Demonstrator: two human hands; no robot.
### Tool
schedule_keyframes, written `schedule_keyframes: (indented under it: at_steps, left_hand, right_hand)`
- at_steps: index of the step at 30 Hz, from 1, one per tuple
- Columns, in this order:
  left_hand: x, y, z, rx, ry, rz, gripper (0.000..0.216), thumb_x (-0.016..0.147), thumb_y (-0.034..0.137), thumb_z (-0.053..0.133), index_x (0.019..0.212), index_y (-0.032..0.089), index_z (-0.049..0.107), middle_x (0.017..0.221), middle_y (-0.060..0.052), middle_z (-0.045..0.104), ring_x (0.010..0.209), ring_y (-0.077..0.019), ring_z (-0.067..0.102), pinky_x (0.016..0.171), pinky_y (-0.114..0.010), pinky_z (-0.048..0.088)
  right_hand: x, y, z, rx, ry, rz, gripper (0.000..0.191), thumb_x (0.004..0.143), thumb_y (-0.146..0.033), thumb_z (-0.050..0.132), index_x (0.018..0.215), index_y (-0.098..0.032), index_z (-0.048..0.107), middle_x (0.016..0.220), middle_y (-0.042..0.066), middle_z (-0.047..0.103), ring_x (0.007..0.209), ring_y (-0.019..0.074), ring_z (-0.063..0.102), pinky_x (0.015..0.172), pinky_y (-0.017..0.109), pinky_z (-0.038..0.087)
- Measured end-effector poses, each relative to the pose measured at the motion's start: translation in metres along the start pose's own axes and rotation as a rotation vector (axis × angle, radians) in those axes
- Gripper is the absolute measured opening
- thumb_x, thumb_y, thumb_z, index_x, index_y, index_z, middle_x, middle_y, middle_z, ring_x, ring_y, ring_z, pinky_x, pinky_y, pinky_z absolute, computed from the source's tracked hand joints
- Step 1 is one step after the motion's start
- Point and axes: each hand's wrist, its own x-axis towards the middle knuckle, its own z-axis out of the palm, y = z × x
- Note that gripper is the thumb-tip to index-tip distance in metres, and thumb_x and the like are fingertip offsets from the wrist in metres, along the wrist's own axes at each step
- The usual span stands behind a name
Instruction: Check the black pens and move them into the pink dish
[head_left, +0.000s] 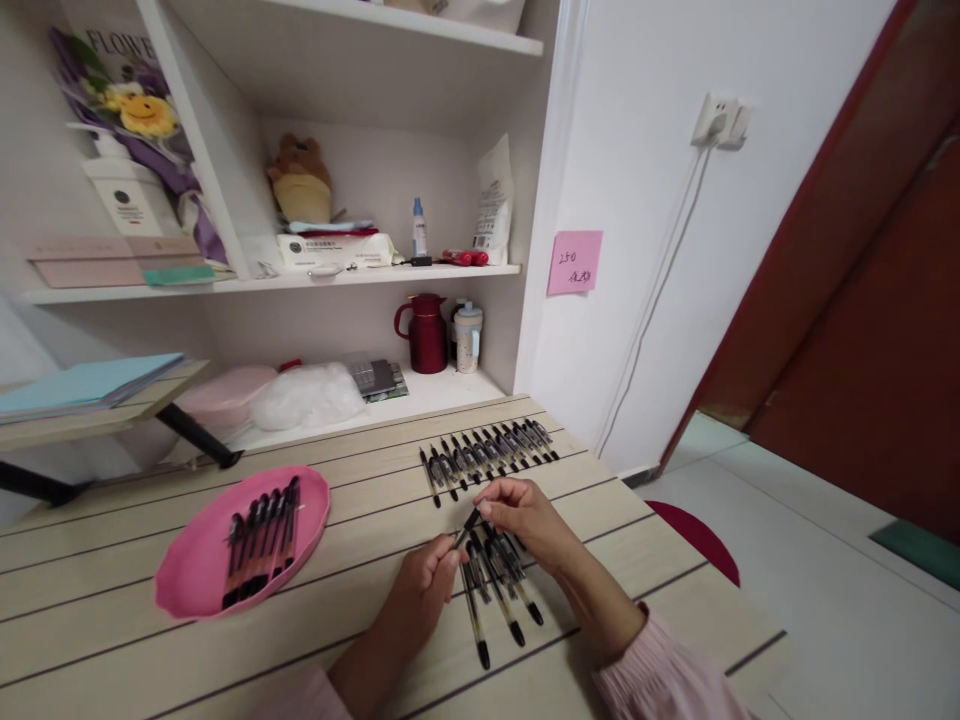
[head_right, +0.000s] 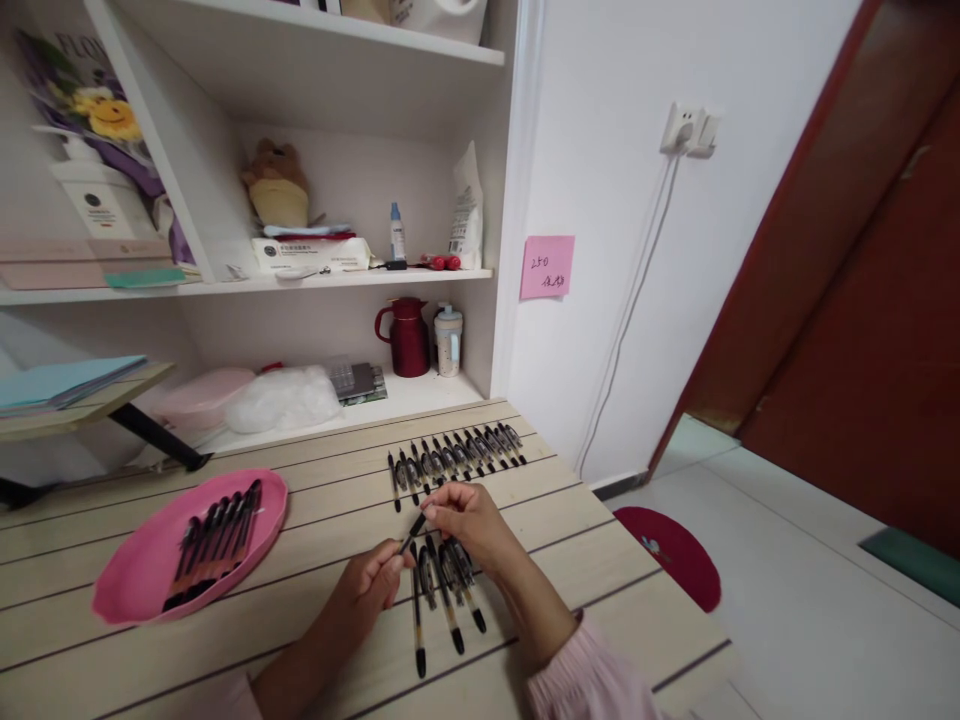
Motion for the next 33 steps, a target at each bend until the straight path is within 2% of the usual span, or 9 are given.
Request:
schedule_keyframes:
  at_steps: [5,10,12,15,19,22,26,29,33]
  left_hand:
    - [0.0,-0.005,0.003,0.001,0.025,0.004,0.031,0.084,0.041,0.037,0.082,0.017,0.057,0.048,0.006,0.041,0.047,-0.0105,0.038,0.049,-0.022,0.03]
    - [0.0,-0.008,0.003,-0.021,0.039,-0.014,0.031,0.085,0.041,0.037,0.083,0.017,0.056,0.047,0.007,0.039,0.046,-0.0098,0.035,0.048,-0.021,0.029]
    - [0.0,-0.008,0.003,-0.026,0.036,-0.013,0.031,0.085,0.041,0.037,0.082,0.017,0.056,0.047,0.007,0.039,0.046,-0.0098,0.035,0.048,-0.022,0.029]
    - [0.0,-0.008,0.003,-0.013,0.041,-0.008,0.03,0.085,0.041,0.038,0.082,0.017,0.056,0.047,0.007,0.04,0.046,-0.01,0.036,0.048,-0.022,0.029]
    - [0.0,-0.006,0.002,0.004,0.033,-0.002,0.031,0.085,0.041,0.037,0.082,0.016,0.056,0.048,0.006,0.041,0.047,-0.0103,0.038,0.05,-0.022,0.031]
    - [0.001,-0.007,0.002,0.004,0.014,-0.004,0.031,0.085,0.04,0.036,0.083,0.016,0.056,0.048,0.006,0.042,0.048,-0.0105,0.039,0.05,-0.022,0.032]
    - [0.002,-0.009,0.003,0.002,0.012,-0.009,0.031,0.085,0.04,0.036,0.083,0.016,0.056,0.048,0.006,0.042,0.048,-0.0104,0.039,0.05,-0.021,0.032]
    - [0.002,-0.01,0.004,-0.006,0.029,-0.004,0.031,0.085,0.04,0.036,0.082,0.017,0.056,0.047,0.006,0.04,0.046,-0.0101,0.037,0.049,-0.021,0.031]
    - [0.002,-0.011,0.004,-0.007,0.014,0.002,0.031,0.085,0.039,0.035,0.082,0.017,0.056,0.047,0.006,0.041,0.046,-0.0101,0.037,0.048,-0.021,0.031]
  right_hand:
    - [0.005,0.002,-0.015,-0.148,0.019,-0.044,0.03,0.063,-0.043,0.067,0.077,-0.017,0.061,0.066,-0.001,0.056,0.055,0.0094,0.045,0.052,0.023,0.036]
    - [0.006,0.006,-0.037,-1.0,0.286,0.09,0.016,0.068,-0.033,0.059,0.071,-0.018,0.059,0.069,0.004,0.061,0.065,0.0167,0.053,0.058,0.028,0.034]
    - [0.004,0.011,-0.039,-1.228,0.235,0.184,0.018,0.062,-0.027,0.062,0.077,-0.018,0.06,0.073,0.006,0.064,0.07,0.0197,0.055,0.058,0.028,0.032]
    - [0.003,0.019,-0.038,-1.326,0.148,0.215,0.025,0.058,-0.017,0.06,0.084,-0.018,0.06,0.078,0.008,0.066,0.074,0.0207,0.057,0.057,0.027,0.031]
    - [0.009,0.02,-0.042,-1.106,0.223,0.122,0.017,0.06,-0.01,0.054,0.075,-0.017,0.059,0.07,0.005,0.063,0.068,0.0169,0.055,0.058,0.026,0.033]
    - [0.012,0.012,-0.039,-0.567,0.252,-0.011,0.003,0.067,-0.02,0.055,0.067,-0.018,0.053,0.058,-0.002,0.056,0.055,0.012,0.05,0.052,0.023,0.034]
    - [0.009,-0.002,-0.024,0.128,0.284,-0.105,0.022,0.067,-0.032,0.062,0.079,-0.02,0.048,0.058,-0.005,0.054,0.05,0.0098,0.05,0.046,0.02,0.036]
    - [0.005,-0.006,-0.013,0.29,0.281,-0.138,0.029,0.065,-0.032,0.067,0.083,-0.02,0.048,0.061,-0.006,0.054,0.05,0.0086,0.053,0.046,0.019,0.038]
    - [0.004,-0.003,-0.007,0.268,0.226,-0.135,0.03,0.066,-0.031,0.068,0.086,-0.02,0.05,0.062,-0.006,0.054,0.05,0.0085,0.054,0.045,0.019,0.04]
